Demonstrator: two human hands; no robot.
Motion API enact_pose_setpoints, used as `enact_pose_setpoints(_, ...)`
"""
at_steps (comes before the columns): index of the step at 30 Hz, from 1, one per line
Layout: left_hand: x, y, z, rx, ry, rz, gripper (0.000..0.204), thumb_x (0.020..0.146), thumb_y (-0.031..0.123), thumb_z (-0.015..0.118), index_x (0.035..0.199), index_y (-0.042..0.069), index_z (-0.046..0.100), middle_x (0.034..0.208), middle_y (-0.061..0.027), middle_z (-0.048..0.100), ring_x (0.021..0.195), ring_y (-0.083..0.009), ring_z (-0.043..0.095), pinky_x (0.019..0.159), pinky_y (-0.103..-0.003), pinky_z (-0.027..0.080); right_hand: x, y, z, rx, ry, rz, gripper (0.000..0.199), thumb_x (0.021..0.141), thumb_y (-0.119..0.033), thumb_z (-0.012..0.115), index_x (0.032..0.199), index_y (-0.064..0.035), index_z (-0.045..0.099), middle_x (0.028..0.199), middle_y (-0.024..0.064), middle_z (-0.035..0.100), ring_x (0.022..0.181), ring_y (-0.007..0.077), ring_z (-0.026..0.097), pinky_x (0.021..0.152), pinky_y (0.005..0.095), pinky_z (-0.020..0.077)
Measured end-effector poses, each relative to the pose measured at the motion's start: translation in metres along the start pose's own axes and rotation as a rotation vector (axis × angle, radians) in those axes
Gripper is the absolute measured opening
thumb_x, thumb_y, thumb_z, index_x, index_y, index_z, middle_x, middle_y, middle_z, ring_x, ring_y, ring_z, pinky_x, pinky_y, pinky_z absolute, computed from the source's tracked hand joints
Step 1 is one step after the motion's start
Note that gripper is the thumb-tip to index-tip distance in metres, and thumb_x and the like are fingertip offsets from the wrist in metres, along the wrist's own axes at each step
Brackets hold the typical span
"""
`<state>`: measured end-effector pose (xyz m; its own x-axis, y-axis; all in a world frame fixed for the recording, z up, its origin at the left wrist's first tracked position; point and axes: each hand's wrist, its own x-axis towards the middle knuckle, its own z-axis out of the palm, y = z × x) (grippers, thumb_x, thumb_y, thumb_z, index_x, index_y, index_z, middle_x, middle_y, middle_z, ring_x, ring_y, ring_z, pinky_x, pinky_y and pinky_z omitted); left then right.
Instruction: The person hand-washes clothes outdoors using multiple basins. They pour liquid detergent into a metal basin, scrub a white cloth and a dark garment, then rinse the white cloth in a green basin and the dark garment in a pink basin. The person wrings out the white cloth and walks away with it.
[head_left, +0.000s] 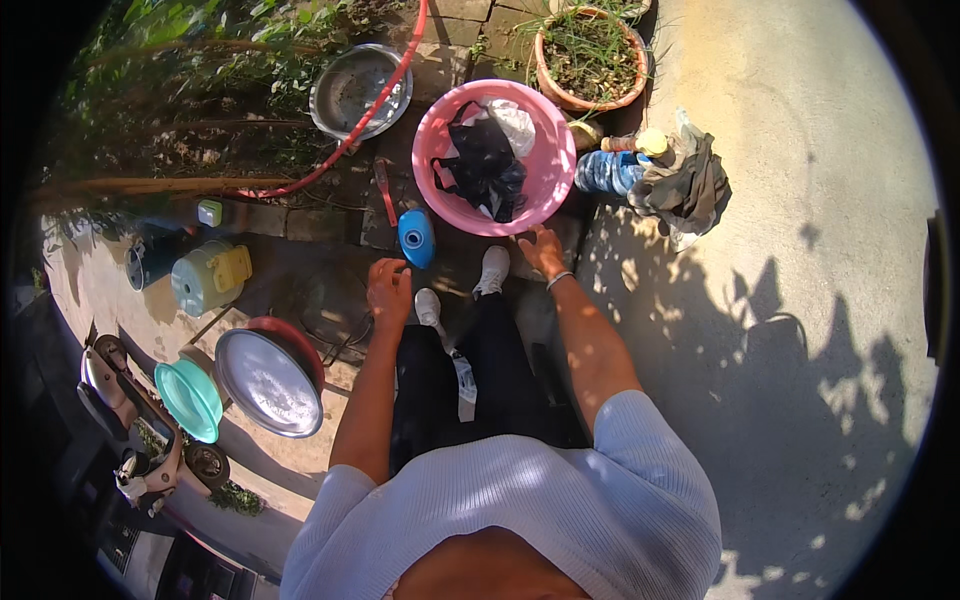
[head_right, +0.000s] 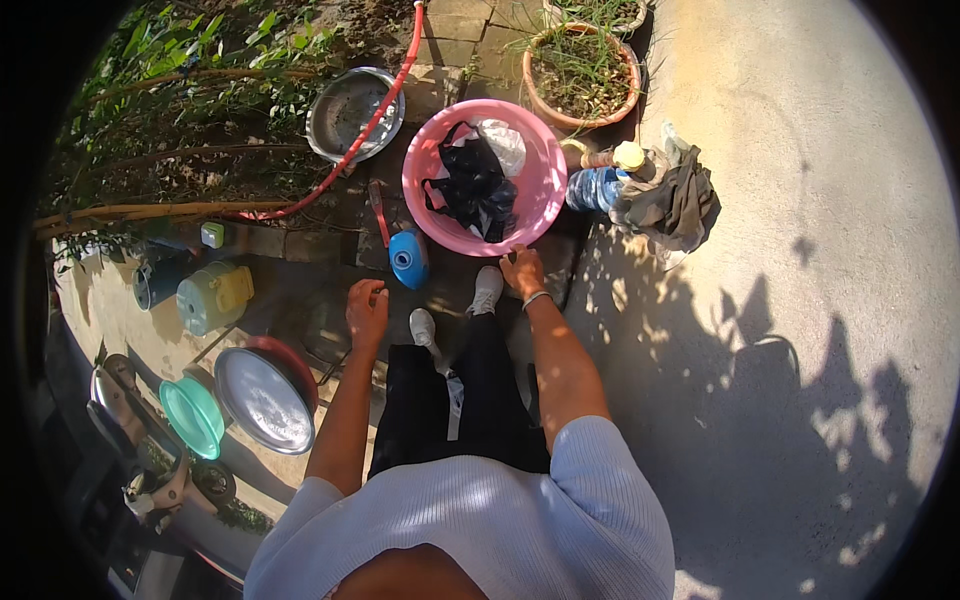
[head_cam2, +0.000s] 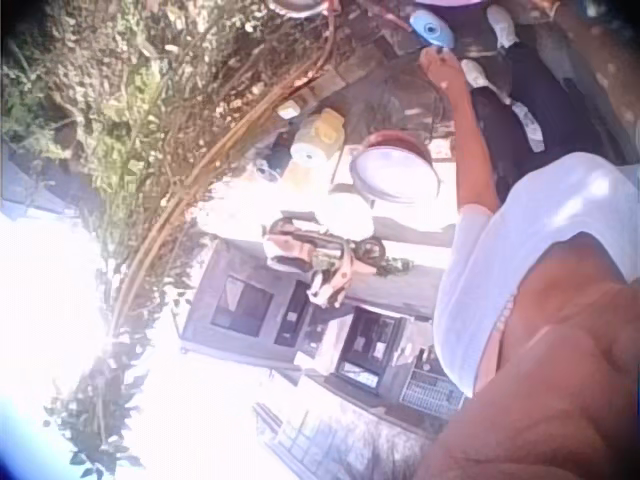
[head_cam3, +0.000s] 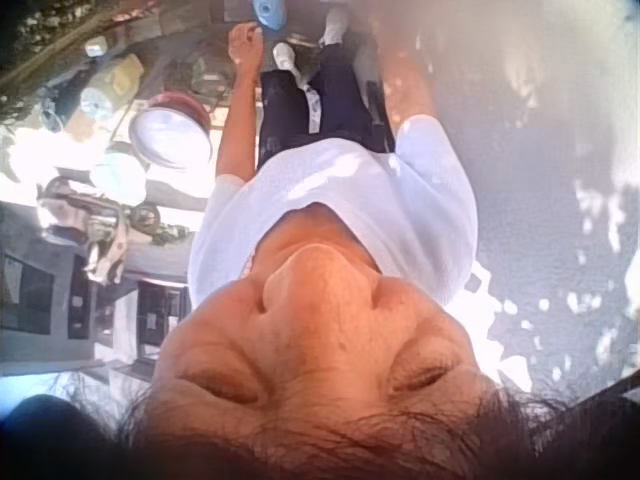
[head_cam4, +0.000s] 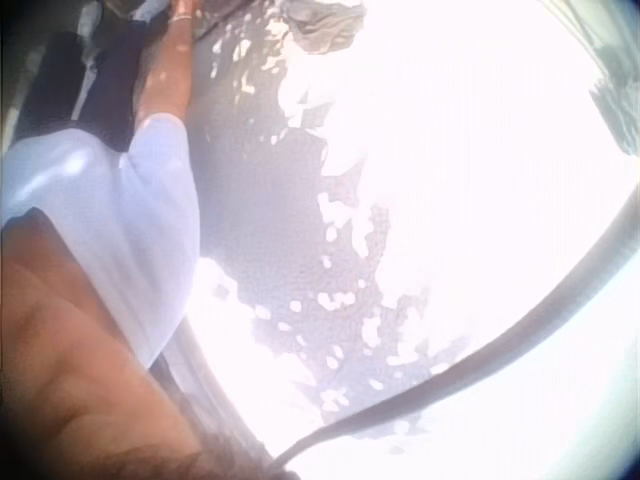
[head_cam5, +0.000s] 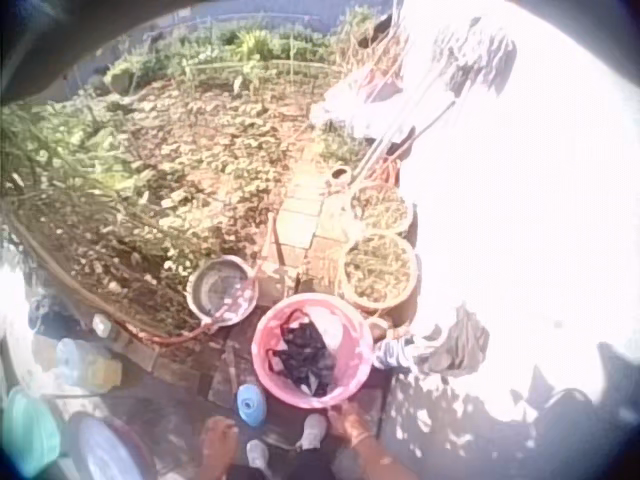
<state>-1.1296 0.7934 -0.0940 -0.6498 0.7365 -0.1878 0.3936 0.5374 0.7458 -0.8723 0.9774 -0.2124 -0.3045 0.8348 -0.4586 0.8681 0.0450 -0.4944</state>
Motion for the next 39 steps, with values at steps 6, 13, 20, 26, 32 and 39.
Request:
enact_pose_setpoints(6, 0.114, -0.052, 0.199, 0.099, -0.326, 0.29, 0.041, 0.073, 0.005, 0.064, 0.114, 0.01, 0.06, 0.128, -0.0244, 0.045, 0.111, -0.04, 0.051, 0.092, -0.043, 0.044, 0.124, 0.022, 0.073, -0.107, -0.202, -0.094, 0.056, 0.072, -0.017, 0.068, 0.124, -0.0134, 0.05, 0.139, 0.0251, 0.029, 0.107, 0.0418, 0.054, 0.088, 0.0436, 0.0477)
enact_pose_setpoints(13, 0.197, -0.134, 0.335, 0.493, -0.61, 0.156, 0.071, 0.07, 0.018, 0.074, 0.133, 0.032, 0.044, 0.148, -0.0138, 0.02, 0.124, -0.0363, 0.037, 0.097, -0.042, 0.044, 0.221, 0.061, 0.148, -0.391, -0.245, -0.201, 0.074, 0.069, -0.021, 0.075, 0.134, -0.0272, 0.04, 0.147, 0.0191, 0.017, 0.121, 0.0494, 0.036, 0.09, 0.0497, 0.0463)
enact_pose_setpoints(20, 0.242, -0.207, 0.394, 0.451, -0.652, -0.199, 0.053, 0.072, 0.029, 0.067, 0.117, 0.005, 0.056, 0.113, -0.0256, 0.057, 0.109, -0.0375, 0.054, 0.092, -0.041, 0.044, 0.292, 0.104, 0.18, -0.531, -0.292, -0.175, 0.062, 0.072, -0.054, 0.065, 0.12, -0.0144, 0.059, 0.125, 0.0174, 0.054, 0.12, 0.0304, 0.047, 0.092, 0.0429, 0.0456)
enact_pose_setpoints(26, 0.242, -0.166, 0.341, 0.195, -0.577, -0.229, 0.031, 0.075, 0.026, 0.067, 0.099, 0.006, 0.066, 0.092, -0.0204, 0.064, 0.085, -0.0347, 0.063, 0.073, -0.042, 0.049, 0.359, 0.139, 0.087, -0.206, -0.438, 0.024, 0.048, 0.073, -0.047, 0.072, 0.093, -0.0035, 0.069, 0.091, 0.0149, 0.068, 0.092, 0.0251, 0.064, 0.085, 0.0348, 0.0474)
enact_pose_setpoints(32, 0.272, -0.125, 0.355, 0.011, -0.141, 0.421, 0.031, 0.073, 0.017, 0.072, 0.103, 0.009, 0.064, 0.117, -0.0162, 0.053, 0.11, -0.033, 0.051, 0.089, -0.04, 0.043, 0.357, 0.054, 0.146, 0.558, -0.138, 0.133, 0.047, 0.074, -0.028, 0.072, 0.111, -0.0013, 0.06, 0.1, 0.012, 0.064, 0.092, 0.0205, 0.059, 0.081, 0.0349, 0.0468)
enact_pose_setpoints(39, 0.232, -0.121, 0.346, 0.501, -0.481, 0.062, 0.024, 0.071, 0.019, 0.071, 0.092, 0.01, 0.065, 0.099, -0.0128, 0.054, 0.104, -0.0329, 0.053, 0.081, -0.043, 0.049, 0.29, -0.019, 0.081, 1.239, 0.056, 0.447, 0.033, 0.086, -0.018, 0.062, 0.113, 0.0006, 0.056, 0.098, 0.008, 0.063, 0.087, 0.0189, 0.063, 0.071, 0.0304, 0.0522)
